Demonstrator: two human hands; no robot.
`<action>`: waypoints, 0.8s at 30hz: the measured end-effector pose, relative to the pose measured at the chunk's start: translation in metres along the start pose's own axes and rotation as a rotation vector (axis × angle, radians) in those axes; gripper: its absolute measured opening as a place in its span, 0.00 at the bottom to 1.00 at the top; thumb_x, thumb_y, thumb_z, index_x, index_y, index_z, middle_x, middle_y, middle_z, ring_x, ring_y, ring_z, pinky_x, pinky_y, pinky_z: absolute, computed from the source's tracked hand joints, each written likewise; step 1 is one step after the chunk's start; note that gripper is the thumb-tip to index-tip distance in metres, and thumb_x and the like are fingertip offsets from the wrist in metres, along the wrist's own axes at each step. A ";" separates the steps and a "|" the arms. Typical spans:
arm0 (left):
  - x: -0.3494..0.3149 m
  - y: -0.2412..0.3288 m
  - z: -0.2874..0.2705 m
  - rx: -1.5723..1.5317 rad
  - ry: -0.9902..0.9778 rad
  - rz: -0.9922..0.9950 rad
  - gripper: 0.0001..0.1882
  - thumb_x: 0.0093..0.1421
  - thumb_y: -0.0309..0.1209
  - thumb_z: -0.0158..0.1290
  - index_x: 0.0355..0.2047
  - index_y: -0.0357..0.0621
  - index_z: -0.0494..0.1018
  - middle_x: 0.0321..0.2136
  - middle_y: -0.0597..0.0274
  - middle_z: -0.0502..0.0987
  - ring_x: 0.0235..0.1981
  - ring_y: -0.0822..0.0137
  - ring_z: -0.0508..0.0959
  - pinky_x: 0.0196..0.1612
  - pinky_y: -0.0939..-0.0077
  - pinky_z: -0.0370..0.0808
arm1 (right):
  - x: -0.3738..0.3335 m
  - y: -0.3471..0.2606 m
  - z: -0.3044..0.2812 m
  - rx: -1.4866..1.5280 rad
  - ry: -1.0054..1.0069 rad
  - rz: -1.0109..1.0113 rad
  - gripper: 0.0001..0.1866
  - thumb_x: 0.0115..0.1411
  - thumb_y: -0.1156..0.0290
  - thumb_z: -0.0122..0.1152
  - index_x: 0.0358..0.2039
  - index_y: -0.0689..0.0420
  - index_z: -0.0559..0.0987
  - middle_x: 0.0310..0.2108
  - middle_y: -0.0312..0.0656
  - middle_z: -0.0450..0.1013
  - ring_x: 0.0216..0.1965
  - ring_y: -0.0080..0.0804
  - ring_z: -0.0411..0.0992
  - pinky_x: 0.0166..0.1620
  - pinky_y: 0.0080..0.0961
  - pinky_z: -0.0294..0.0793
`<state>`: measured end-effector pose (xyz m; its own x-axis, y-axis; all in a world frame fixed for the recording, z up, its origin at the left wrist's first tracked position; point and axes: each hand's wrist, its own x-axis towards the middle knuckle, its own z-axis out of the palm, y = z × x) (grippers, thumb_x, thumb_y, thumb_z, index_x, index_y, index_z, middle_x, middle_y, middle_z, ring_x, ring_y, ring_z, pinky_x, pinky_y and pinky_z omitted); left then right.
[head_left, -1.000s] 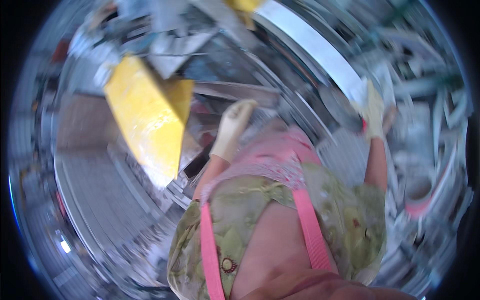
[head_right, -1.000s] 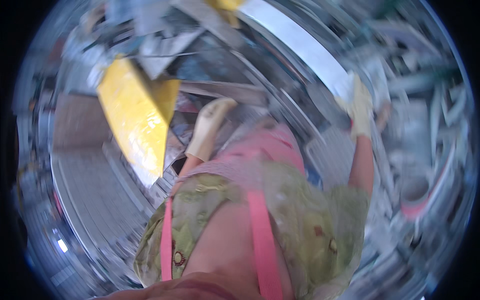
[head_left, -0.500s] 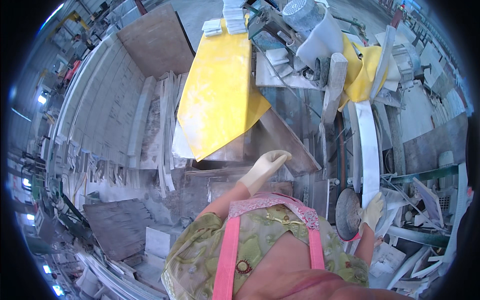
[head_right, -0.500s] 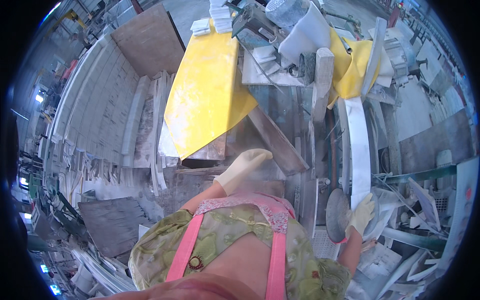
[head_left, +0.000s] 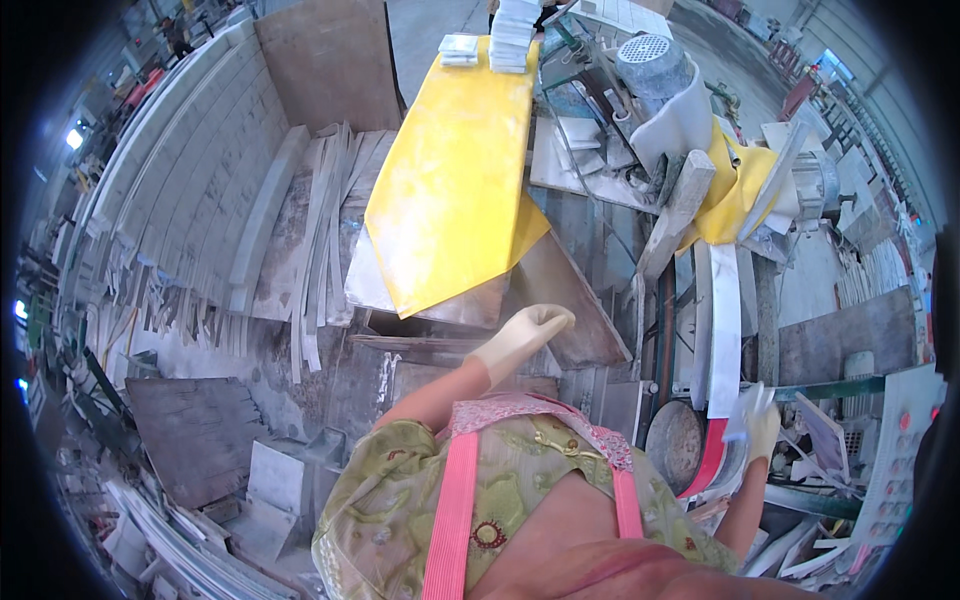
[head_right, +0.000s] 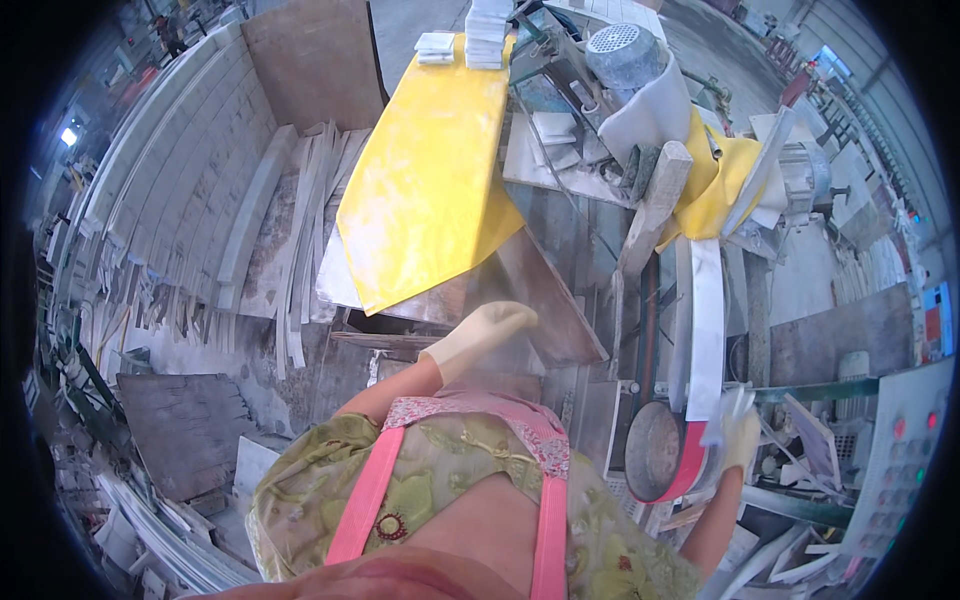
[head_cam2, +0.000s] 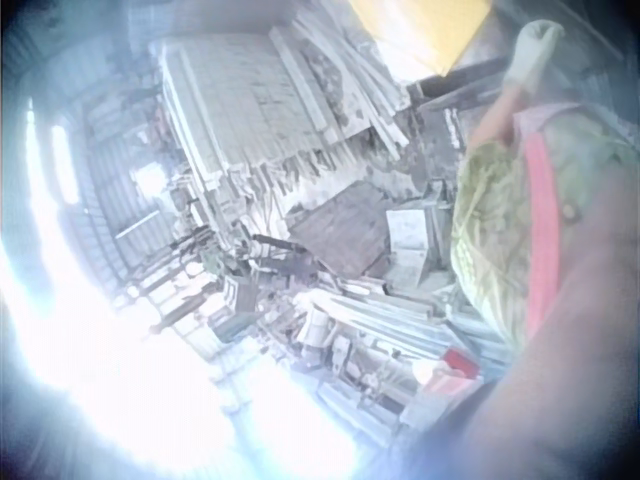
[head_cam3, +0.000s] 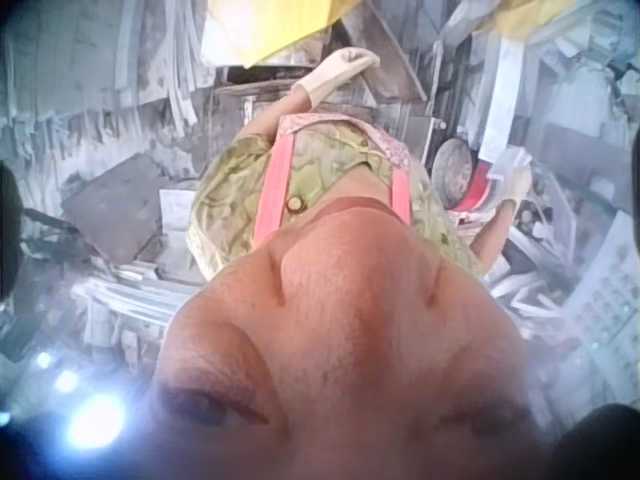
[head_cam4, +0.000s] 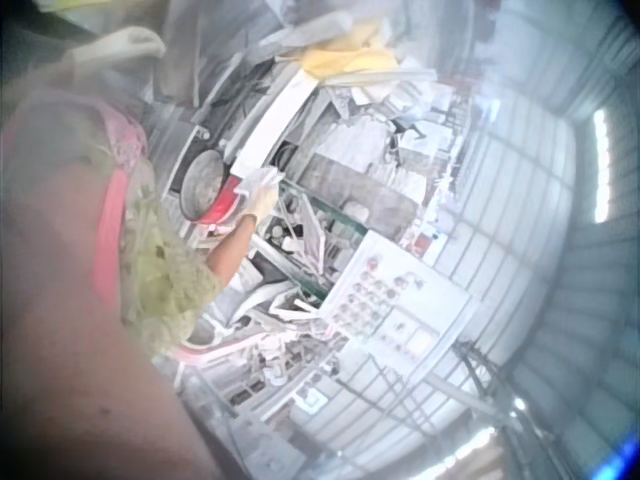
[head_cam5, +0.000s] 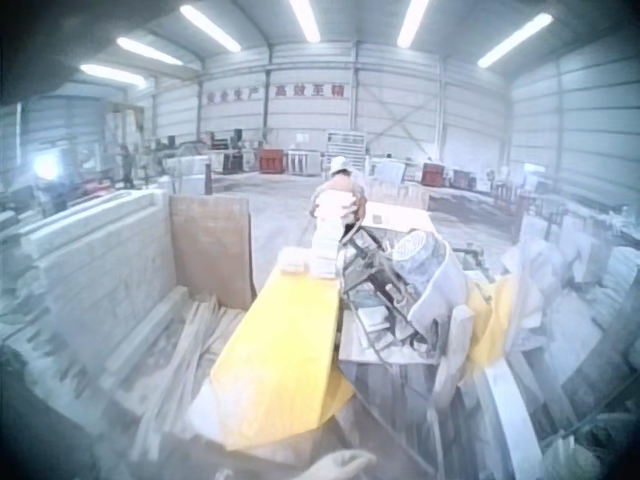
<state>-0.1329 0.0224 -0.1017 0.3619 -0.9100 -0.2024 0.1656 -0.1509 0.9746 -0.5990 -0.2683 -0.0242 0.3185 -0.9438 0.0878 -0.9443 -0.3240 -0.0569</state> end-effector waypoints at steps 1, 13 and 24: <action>0.001 0.000 -0.005 0.034 0.021 0.032 0.20 0.70 0.39 0.54 0.54 0.35 0.77 0.50 0.57 0.82 0.54 0.67 0.79 0.61 0.71 0.71 | 0.016 -0.023 -0.006 0.074 -0.019 -0.060 0.22 0.57 0.59 0.67 0.45 0.64 0.81 0.38 0.61 0.80 0.41 0.60 0.80 0.44 0.48 0.79; -0.013 0.071 -0.147 0.384 0.511 -0.002 0.34 0.70 0.57 0.48 0.58 0.38 0.74 0.47 0.52 0.80 0.52 0.56 0.78 0.48 0.64 0.78 | -0.008 -0.571 0.022 0.831 -0.464 -0.840 0.15 0.60 0.60 0.59 0.41 0.57 0.79 0.37 0.53 0.80 0.42 0.53 0.79 0.44 0.42 0.77; 0.009 0.029 -0.202 0.351 0.795 -0.176 0.43 0.60 0.59 0.58 0.55 0.25 0.71 0.43 0.42 0.81 0.44 0.52 0.82 0.40 0.59 0.81 | -0.046 -0.602 0.043 0.754 -0.899 -0.998 0.30 0.64 0.48 0.58 0.55 0.61 0.78 0.53 0.54 0.79 0.55 0.47 0.76 0.53 0.38 0.74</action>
<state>0.0609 0.0876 -0.0949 0.9098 -0.3444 -0.2315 0.0351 -0.4920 0.8699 -0.0415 -0.0328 -0.0366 0.9796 0.0337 -0.1981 -0.1517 -0.5223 -0.8392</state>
